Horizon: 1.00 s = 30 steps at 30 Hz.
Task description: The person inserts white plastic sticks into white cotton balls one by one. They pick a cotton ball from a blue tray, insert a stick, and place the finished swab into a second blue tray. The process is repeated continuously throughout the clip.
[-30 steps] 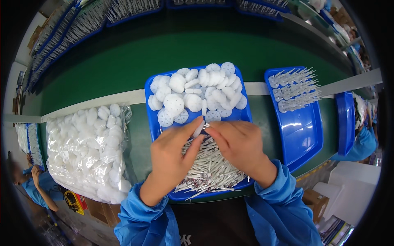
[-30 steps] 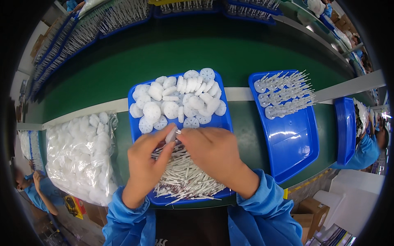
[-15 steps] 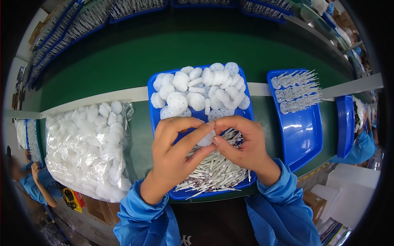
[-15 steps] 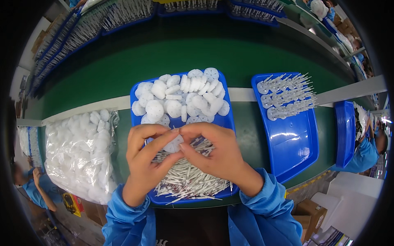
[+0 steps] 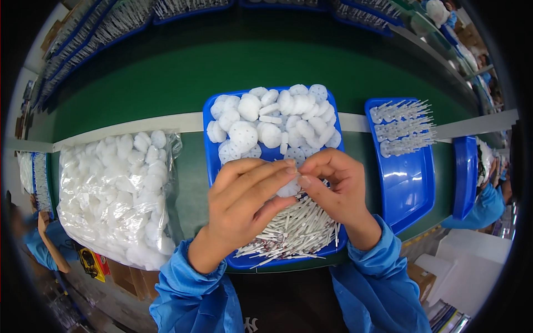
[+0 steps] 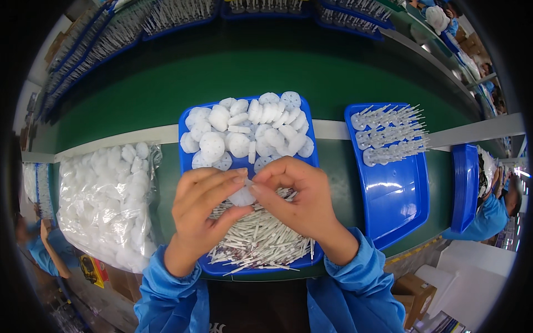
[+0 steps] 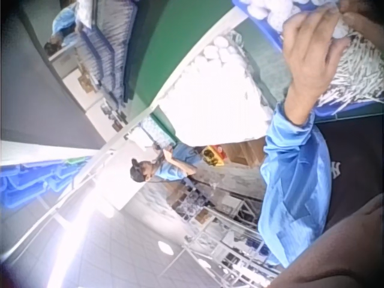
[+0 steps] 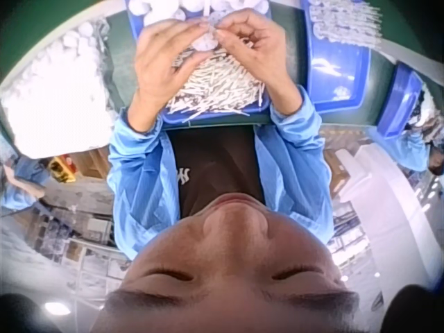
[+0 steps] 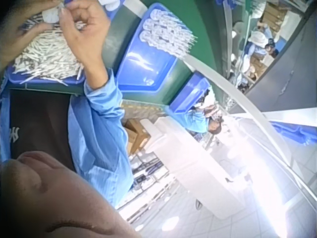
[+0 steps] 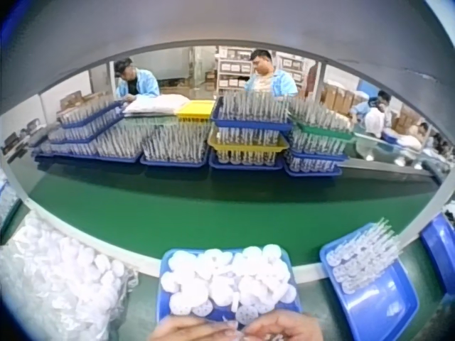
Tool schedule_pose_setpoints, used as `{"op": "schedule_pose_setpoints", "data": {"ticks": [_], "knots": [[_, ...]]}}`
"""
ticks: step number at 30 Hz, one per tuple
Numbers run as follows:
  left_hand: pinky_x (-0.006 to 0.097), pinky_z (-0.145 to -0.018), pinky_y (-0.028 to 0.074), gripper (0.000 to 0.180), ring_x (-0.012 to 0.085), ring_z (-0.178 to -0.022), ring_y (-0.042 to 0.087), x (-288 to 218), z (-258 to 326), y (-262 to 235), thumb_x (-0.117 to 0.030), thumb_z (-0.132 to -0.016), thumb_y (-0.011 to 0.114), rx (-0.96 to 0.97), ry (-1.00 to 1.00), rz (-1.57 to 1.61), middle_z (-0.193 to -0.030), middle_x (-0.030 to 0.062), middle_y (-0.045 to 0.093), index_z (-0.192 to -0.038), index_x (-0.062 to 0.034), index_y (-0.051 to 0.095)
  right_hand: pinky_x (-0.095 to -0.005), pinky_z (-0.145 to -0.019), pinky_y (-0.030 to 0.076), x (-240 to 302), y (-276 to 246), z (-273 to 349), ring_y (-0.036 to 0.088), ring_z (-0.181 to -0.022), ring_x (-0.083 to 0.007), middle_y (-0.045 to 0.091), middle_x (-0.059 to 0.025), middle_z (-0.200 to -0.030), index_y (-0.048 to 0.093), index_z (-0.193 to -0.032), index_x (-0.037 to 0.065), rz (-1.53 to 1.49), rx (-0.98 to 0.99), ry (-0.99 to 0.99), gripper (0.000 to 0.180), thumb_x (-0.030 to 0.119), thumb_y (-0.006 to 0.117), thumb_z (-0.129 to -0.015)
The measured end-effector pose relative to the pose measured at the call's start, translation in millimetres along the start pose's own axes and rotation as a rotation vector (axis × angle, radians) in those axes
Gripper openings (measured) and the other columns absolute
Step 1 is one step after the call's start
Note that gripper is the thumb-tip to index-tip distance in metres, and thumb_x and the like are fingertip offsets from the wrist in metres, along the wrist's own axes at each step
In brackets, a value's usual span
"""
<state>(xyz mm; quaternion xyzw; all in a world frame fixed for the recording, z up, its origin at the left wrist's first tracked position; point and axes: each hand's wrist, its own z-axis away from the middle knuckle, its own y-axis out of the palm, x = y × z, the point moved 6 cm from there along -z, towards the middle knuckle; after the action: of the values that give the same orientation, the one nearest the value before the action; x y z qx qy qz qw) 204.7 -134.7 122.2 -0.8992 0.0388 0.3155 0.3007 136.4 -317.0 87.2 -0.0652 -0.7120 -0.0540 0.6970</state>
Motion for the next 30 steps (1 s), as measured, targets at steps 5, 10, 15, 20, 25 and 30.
{"op": "schedule_pose_setpoints", "data": {"ticks": [5,10,15,20,25,30], "knots": [[0.037,-0.087,0.059,0.051,0.0285,-0.104,0.071,4,3,-2,-0.021,-0.075,0.093,-0.017,0.043,0.034,-0.125,0.0108,0.078,-0.124,-0.0068,0.083,-0.0293,-0.083,0.060,8,8,6,0.078,-0.091,-0.0135,0.081,-0.0060,-0.097,0.071,-0.115,0.000,-0.004,-0.031,-0.148,0.022,-0.004,0.080,-0.095],[0.034,-0.082,0.059,0.039,0.0218,-0.102,0.070,40,19,-28,-0.034,-0.103,0.077,-0.342,-0.126,0.387,-0.131,0.0176,0.070,-0.123,-0.0005,0.082,-0.0364,-0.079,0.061,27,24,3,0.078,-0.095,-0.0223,0.079,-0.0040,-0.105,0.076,-0.106,0.004,0.824,0.127,-0.471,0.023,0.001,0.085,-0.085],[0.027,-0.079,0.055,0.028,0.0152,-0.093,0.066,60,29,-25,-0.019,-0.111,0.067,-0.380,-0.415,0.557,-0.124,0.0118,0.065,-0.120,0.0036,0.080,-0.0349,-0.077,0.051,10,92,-21,0.065,-0.082,-0.0190,0.066,-0.0003,-0.085,0.072,-0.086,0.012,1.205,0.306,-0.790,0.007,0.016,0.071,-0.081],[0.026,-0.082,0.055,0.028,0.0141,-0.098,0.066,65,24,-15,0.000,-0.106,0.067,-0.368,-0.589,0.703,-0.128,0.0095,0.064,-0.133,0.0034,0.075,-0.0379,-0.077,0.053,17,88,-24,0.068,-0.083,-0.0214,0.066,-0.0025,-0.087,0.073,-0.088,0.011,1.240,0.337,-0.630,0.007,0.013,0.073,-0.081],[0.025,-0.083,0.056,0.037,0.0139,-0.103,0.069,66,20,-9,0.005,-0.102,0.067,-0.266,-0.555,0.562,-0.127,0.0087,0.069,-0.138,-0.0017,0.074,-0.0388,-0.084,0.057,29,35,-21,0.075,-0.091,-0.0253,0.076,-0.0057,-0.099,0.076,-0.097,0.009,0.685,0.121,-0.346,0.022,0.003,0.084,-0.078],[0.026,-0.074,0.059,0.044,0.0144,-0.091,0.072,53,23,1,0.007,-0.098,0.071,-0.111,-0.523,0.433,-0.117,0.0112,0.080,-0.139,-0.0058,0.075,-0.0352,-0.083,0.056,27,16,-10,0.077,-0.090,-0.0225,0.081,-0.0068,-0.097,0.085,-0.107,0.010,0.564,-0.016,-0.380,0.027,-0.002,0.085,-0.083]]}}
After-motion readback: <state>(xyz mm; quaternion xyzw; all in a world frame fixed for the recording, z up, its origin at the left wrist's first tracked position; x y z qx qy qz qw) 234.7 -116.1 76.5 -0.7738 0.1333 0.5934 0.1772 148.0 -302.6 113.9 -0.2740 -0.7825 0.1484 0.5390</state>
